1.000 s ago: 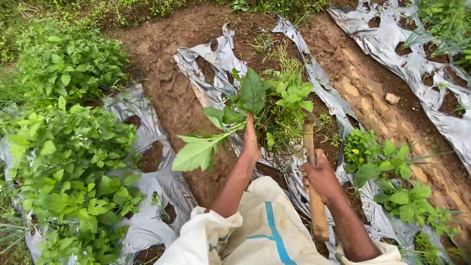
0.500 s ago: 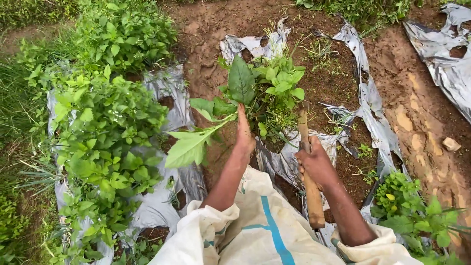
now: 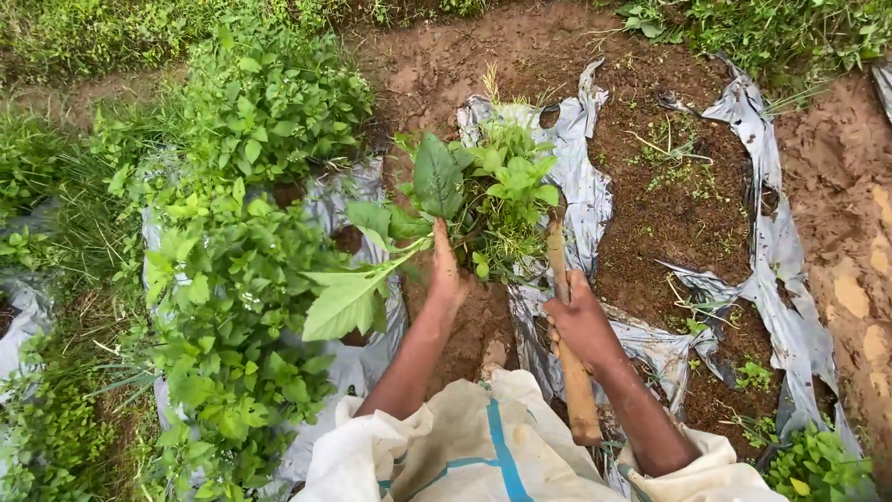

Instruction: The person uses a hoe to loosen soil and pull weeds from a garden bed covered with plastic sheeting. They gather the removed weeds by hand and discard them to the side.

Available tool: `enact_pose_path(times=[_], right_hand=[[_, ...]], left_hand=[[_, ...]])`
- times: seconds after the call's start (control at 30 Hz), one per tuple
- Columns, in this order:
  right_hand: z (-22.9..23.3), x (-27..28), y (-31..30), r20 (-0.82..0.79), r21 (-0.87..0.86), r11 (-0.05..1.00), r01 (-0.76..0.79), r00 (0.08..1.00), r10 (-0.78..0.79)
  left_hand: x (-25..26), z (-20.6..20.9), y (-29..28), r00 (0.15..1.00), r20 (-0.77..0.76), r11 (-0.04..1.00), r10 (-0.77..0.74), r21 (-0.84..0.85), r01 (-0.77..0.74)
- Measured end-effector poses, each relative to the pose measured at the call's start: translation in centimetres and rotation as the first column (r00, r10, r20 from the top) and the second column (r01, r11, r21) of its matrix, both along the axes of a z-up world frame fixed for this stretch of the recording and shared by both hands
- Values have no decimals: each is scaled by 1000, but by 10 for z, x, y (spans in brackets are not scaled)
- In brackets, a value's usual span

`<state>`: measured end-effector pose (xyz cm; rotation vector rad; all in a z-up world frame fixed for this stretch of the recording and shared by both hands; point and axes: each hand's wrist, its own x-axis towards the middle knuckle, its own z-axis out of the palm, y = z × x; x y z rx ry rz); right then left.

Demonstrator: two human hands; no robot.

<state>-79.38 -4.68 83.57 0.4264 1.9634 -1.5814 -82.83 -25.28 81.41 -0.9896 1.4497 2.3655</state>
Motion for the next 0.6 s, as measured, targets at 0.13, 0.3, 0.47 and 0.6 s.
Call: enact_pose_path(times=[0.13,0.3,0.47,0.6], right_hand=[[-11,-40,-36,-8,-19,997,-75,997,75],[-15,-89,-96,69,-69,988,-138,987,143],[-36,-155,-155,105,-131,979,-158,979,172],[-57,-215,-204,118,-106,976,-193,972,205]], left_hand=[[-13,-97,-46,974,-93,879,-207,-454,144],[-49,-175,-149,986,3,985,167,35,-167],[-120,-140,-189,878,176,852,444,218,-475],[-185,-102,-219,919,139,924,368,60,-379]])
